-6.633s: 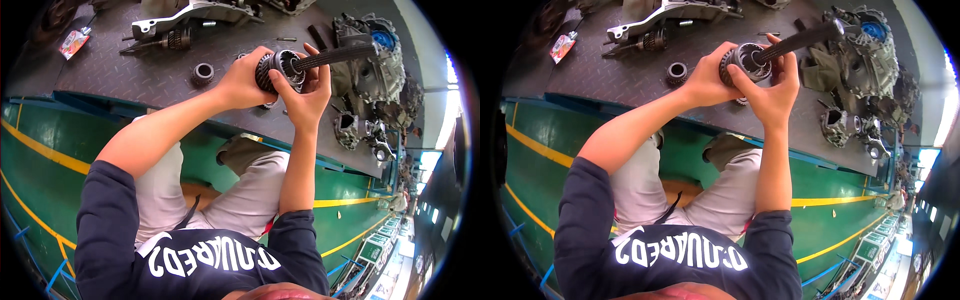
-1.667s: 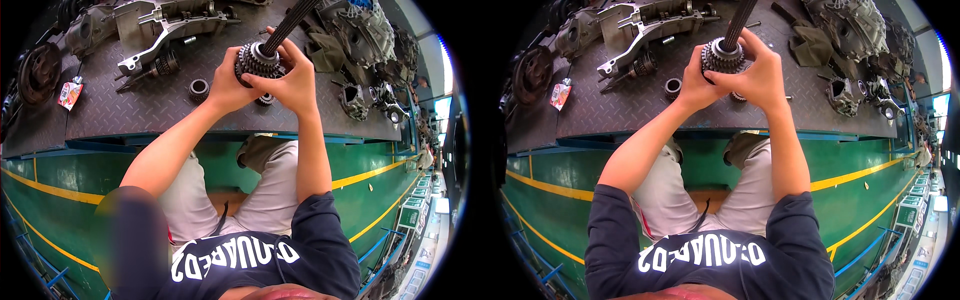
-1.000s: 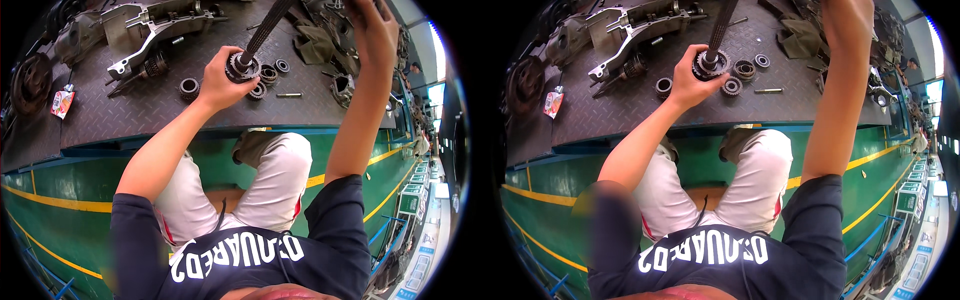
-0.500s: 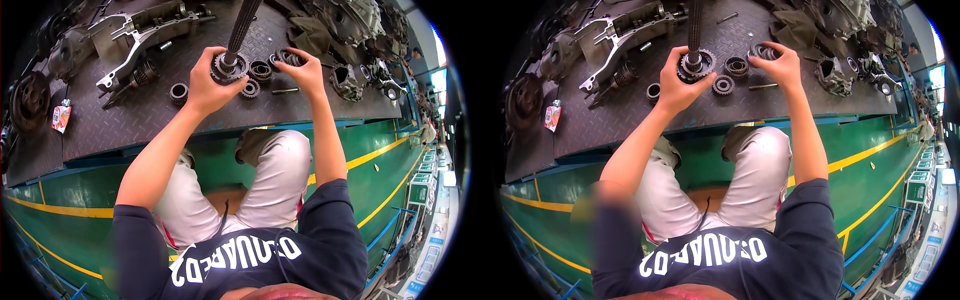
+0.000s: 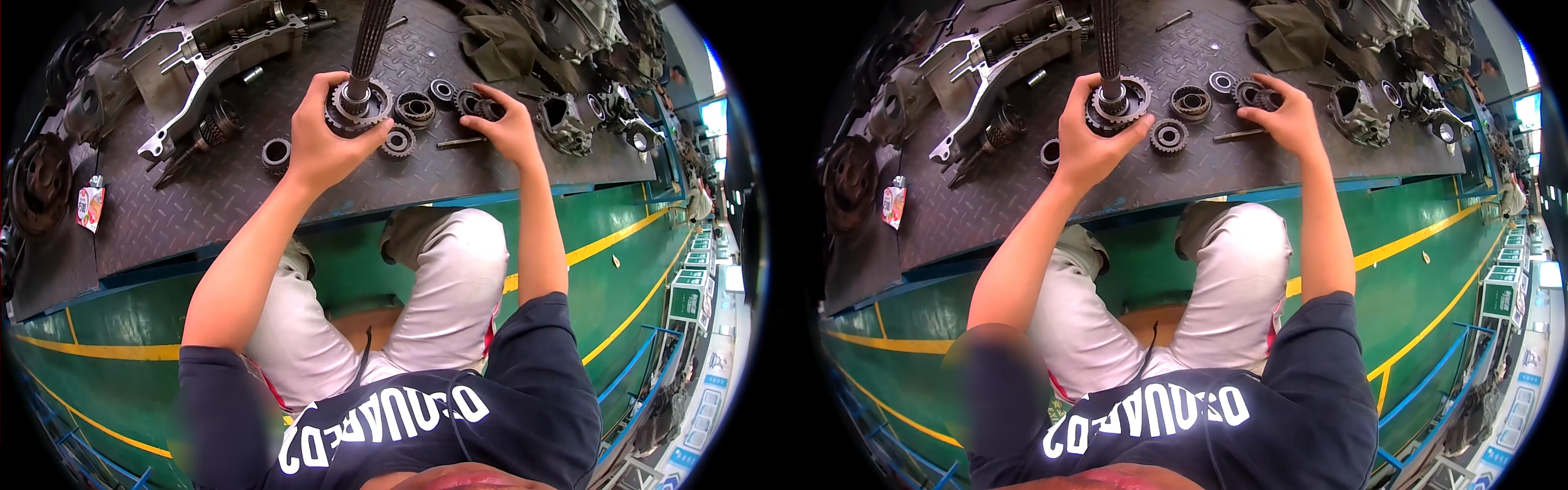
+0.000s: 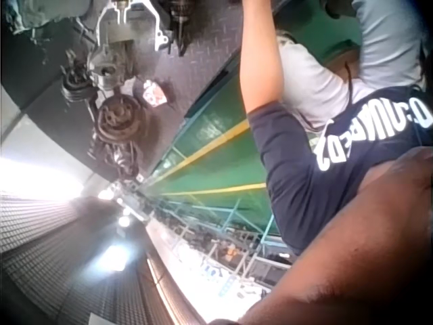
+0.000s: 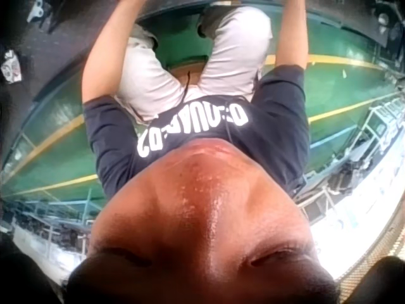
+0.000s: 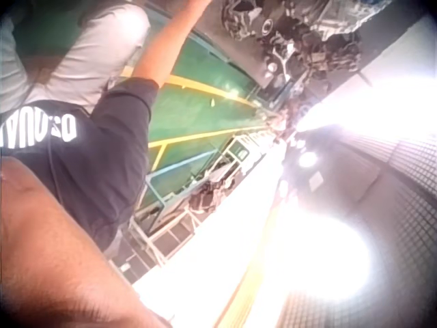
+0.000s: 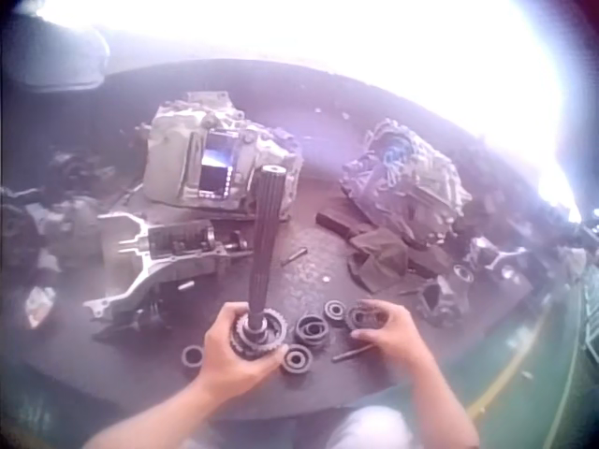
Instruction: The person disassembles transmission components by sliding gears, bearings, and rings onto and off a shaft by hand, then organizes the disassembled parts across the workbench.
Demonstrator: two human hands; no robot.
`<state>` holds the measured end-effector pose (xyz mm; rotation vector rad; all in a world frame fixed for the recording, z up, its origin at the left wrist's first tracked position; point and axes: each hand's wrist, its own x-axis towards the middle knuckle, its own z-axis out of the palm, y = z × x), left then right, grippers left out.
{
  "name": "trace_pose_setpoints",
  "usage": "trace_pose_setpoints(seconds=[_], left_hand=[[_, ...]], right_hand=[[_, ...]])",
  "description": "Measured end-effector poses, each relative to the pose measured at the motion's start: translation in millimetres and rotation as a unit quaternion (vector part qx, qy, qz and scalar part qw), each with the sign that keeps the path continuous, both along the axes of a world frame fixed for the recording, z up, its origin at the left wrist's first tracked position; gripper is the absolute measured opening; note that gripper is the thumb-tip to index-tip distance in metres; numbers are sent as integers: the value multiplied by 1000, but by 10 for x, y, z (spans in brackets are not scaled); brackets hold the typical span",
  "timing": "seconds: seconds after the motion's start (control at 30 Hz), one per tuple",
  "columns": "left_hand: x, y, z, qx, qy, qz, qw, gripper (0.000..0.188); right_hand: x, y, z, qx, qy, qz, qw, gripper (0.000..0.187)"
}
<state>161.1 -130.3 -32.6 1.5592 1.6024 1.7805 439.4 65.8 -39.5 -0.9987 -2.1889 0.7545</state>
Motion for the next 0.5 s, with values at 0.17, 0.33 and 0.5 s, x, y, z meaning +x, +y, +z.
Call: trace_pose_setpoints(seconds=[0.17,0.33,0.5], left_hand=[[-16,-12,12,9,18,-3,1000,60],[9,21,9,14,9,4,1000,60],[19,24,6,7,-17,-1,1000,62]], right_hand=[[367,339,-104,48,31,-68,996,61],[609,526,-485,73,-32,-102,992,51],[319,364,-170,117,58,-122,984,49]])
